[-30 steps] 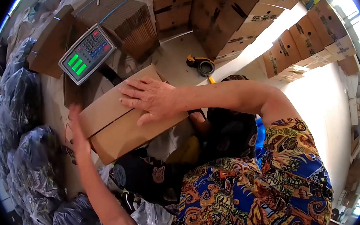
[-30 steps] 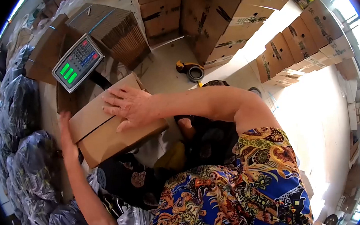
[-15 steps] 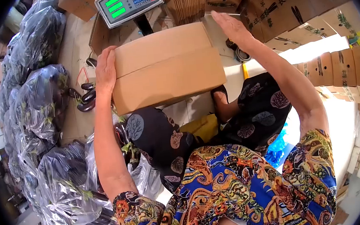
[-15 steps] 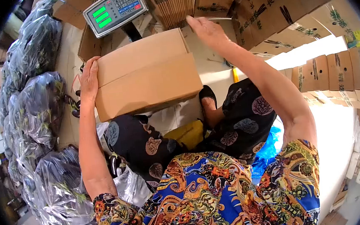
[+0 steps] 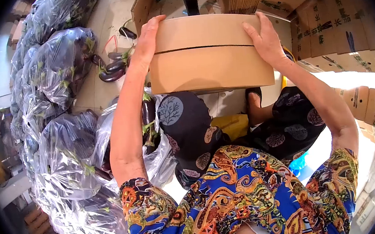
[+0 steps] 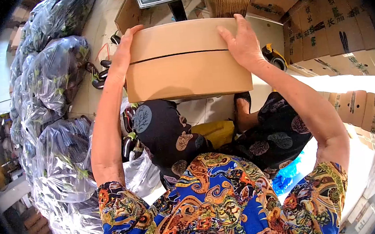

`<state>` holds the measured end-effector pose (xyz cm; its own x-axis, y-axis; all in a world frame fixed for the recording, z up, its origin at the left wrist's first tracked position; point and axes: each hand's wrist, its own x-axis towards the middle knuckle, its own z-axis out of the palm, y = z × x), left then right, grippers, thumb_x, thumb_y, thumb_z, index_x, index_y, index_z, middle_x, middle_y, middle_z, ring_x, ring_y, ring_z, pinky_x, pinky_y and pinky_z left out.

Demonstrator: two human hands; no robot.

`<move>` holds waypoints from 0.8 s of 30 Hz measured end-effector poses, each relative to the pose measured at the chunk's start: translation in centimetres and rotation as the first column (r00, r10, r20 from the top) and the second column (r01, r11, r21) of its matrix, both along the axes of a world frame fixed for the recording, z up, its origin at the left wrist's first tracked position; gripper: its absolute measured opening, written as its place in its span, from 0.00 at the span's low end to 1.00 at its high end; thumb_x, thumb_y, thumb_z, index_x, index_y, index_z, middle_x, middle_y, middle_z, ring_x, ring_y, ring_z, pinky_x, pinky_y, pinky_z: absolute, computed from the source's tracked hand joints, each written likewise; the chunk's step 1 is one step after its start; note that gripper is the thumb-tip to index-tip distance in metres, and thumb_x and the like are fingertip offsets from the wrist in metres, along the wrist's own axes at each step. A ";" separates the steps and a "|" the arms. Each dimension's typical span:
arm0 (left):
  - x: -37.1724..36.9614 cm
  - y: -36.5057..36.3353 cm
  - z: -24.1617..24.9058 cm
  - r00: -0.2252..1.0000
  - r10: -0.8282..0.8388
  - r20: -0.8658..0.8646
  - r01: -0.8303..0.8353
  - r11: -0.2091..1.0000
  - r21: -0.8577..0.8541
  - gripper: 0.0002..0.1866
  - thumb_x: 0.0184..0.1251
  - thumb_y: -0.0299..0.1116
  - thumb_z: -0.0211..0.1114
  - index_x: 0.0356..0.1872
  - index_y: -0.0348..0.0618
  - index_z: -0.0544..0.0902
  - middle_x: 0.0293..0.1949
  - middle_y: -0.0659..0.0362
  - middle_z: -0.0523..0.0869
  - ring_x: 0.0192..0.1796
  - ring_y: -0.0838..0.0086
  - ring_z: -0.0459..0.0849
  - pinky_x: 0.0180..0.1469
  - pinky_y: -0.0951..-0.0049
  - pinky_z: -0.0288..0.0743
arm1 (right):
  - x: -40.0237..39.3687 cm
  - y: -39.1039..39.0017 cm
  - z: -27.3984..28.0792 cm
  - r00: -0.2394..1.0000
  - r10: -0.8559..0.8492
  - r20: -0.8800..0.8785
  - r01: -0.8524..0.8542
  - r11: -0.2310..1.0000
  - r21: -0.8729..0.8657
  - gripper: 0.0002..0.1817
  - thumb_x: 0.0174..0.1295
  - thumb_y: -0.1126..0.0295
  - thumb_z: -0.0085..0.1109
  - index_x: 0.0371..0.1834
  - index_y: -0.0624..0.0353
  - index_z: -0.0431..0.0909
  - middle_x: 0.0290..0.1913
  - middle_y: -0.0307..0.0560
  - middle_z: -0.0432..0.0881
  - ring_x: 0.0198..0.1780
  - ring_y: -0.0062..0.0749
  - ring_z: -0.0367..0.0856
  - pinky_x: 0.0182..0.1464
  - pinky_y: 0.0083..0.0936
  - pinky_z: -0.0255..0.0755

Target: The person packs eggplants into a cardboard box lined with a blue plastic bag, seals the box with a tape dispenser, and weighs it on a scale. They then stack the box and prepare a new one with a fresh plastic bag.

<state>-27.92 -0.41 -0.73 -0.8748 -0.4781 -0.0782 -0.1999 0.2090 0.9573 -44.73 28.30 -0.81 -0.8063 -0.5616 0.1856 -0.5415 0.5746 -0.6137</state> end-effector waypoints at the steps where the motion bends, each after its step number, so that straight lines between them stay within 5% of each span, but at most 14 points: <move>1: -0.2 -0.2 -0.3 1.000 0.006 -0.007 -0.007 0.992 -0.129 0.30 0.76 0.57 0.41 0.64 0.46 0.74 0.63 0.55 0.75 0.65 0.66 0.70 0.69 0.69 0.59 | 0.0 0.0 -0.2 1.000 -0.014 -0.021 0.015 0.999 0.051 0.39 0.68 0.44 0.48 0.71 0.64 0.58 0.67 0.68 0.63 0.65 0.61 0.68 0.67 0.44 0.63; 4: -0.6 0.0 -0.7 0.999 0.011 -0.033 -0.026 0.878 -0.479 0.24 0.75 0.48 0.47 0.58 0.41 0.77 0.58 0.48 0.77 0.63 0.57 0.73 0.66 0.66 0.64 | -0.6 0.4 -0.4 0.995 0.048 -0.082 -0.035 0.988 0.149 0.35 0.69 0.45 0.48 0.69 0.60 0.61 0.66 0.67 0.64 0.63 0.61 0.70 0.65 0.46 0.65; 7: -0.4 0.2 0.2 0.999 -0.003 -0.036 -0.018 0.825 -0.565 0.21 0.73 0.42 0.48 0.53 0.37 0.79 0.54 0.45 0.80 0.60 0.54 0.76 0.63 0.64 0.67 | -4.5 2.6 -1.0 0.671 0.602 -0.433 -0.425 0.791 0.441 0.32 0.69 0.45 0.47 0.68 0.56 0.64 0.65 0.60 0.68 0.60 0.51 0.73 0.63 0.42 0.68; 8: -0.6 -0.8 -0.7 0.998 -0.042 -0.041 0.009 0.797 -0.604 0.21 0.73 0.41 0.48 0.52 0.36 0.79 0.53 0.46 0.82 0.59 0.55 0.78 0.62 0.64 0.68 | -4.3 3.8 0.4 0.842 0.530 -0.102 -0.481 0.822 0.304 0.31 0.69 0.45 0.47 0.66 0.55 0.66 0.64 0.57 0.69 0.58 0.47 0.74 0.61 0.40 0.70; 9: -0.7 -0.1 -0.1 1.000 0.007 -0.024 -0.017 0.870 -0.492 0.20 0.73 0.41 0.48 0.51 0.36 0.80 0.50 0.49 0.84 0.56 0.59 0.80 0.61 0.68 0.68 | -4.1 3.8 3.2 0.870 0.425 0.249 -0.468 0.872 0.147 0.29 0.69 0.46 0.47 0.65 0.55 0.68 0.62 0.55 0.71 0.57 0.43 0.75 0.59 0.37 0.71; 10: -0.3 1.1 1.3 1.000 0.023 -0.007 -0.024 0.902 -0.431 0.19 0.74 0.40 0.49 0.51 0.36 0.79 0.48 0.53 0.84 0.54 0.66 0.80 0.60 0.72 0.68 | -3.7 4.1 5.2 0.758 0.322 0.567 -0.384 0.923 -0.011 0.28 0.70 0.46 0.47 0.64 0.54 0.69 0.61 0.52 0.73 0.56 0.39 0.76 0.58 0.35 0.73; 11: -0.4 1.5 1.6 1.000 0.012 -0.010 -0.015 0.908 -0.419 0.19 0.75 0.41 0.49 0.51 0.36 0.79 0.47 0.55 0.84 0.52 0.70 0.79 0.59 0.74 0.68 | -4.0 5.1 6.1 0.691 0.303 0.657 -0.331 0.940 -0.086 0.27 0.69 0.45 0.47 0.58 0.56 0.73 0.55 0.45 0.77 0.53 0.30 0.77 0.53 0.29 0.74; 14: -0.5 1.1 1.9 0.998 0.045 0.037 -0.025 0.902 -0.432 0.19 0.76 0.43 0.50 0.51 0.38 0.80 0.49 0.56 0.83 0.53 0.70 0.79 0.60 0.74 0.67 | -8.5 11.4 2.6 0.674 0.214 0.707 -0.200 0.974 -0.104 0.25 0.69 0.46 0.49 0.52 0.58 0.76 0.52 0.42 0.79 0.50 0.30 0.78 0.52 0.28 0.75; 17: 0.4 -0.1 2.6 0.997 0.066 0.049 -0.040 0.914 -0.403 0.19 0.76 0.42 0.51 0.52 0.38 0.80 0.51 0.56 0.83 0.56 0.70 0.78 0.61 0.73 0.66 | -12.0 19.0 -4.2 0.653 -0.204 0.729 0.149 0.979 0.140 0.22 0.66 0.52 0.55 0.51 0.60 0.75 0.48 0.46 0.82 0.48 0.34 0.80 0.53 0.29 0.75; 19: 1.0 0.0 3.6 0.994 0.091 0.054 -0.065 0.929 -0.363 0.19 0.76 0.42 0.51 0.52 0.37 0.80 0.52 0.57 0.83 0.57 0.71 0.77 0.62 0.73 0.65 | -12.7 23.6 -8.1 0.873 -0.272 0.406 0.129 0.929 0.345 0.22 0.62 0.57 0.58 0.53 0.61 0.75 0.49 0.54 0.82 0.51 0.45 0.80 0.56 0.33 0.74; 22: 1.4 -0.5 4.0 0.997 0.073 0.013 -0.063 0.929 -0.364 0.20 0.77 0.42 0.50 0.52 0.35 0.79 0.52 0.57 0.82 0.57 0.71 0.76 0.63 0.73 0.65 | -12.3 26.5 -14.2 0.941 -0.327 0.089 0.287 0.908 0.305 0.25 0.57 0.61 0.63 0.56 0.61 0.74 0.50 0.59 0.81 0.53 0.54 0.78 0.60 0.39 0.71; 24: 1.7 -0.1 5.4 0.993 0.088 0.074 -0.056 0.932 -0.357 0.20 0.77 0.42 0.49 0.54 0.34 0.78 0.52 0.57 0.82 0.57 0.71 0.76 0.63 0.73 0.65 | -11.8 27.0 -15.5 0.918 -0.383 0.099 0.314 0.857 0.408 0.35 0.53 0.65 0.65 0.66 0.58 0.65 0.62 0.59 0.73 0.64 0.56 0.70 0.65 0.45 0.65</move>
<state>-26.22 -0.49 4.66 -0.8342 -0.5504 0.0335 -0.3064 0.5131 0.8018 -56.56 55.27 -16.32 -0.9615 -0.2362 -0.1406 -0.1689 0.9112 -0.3758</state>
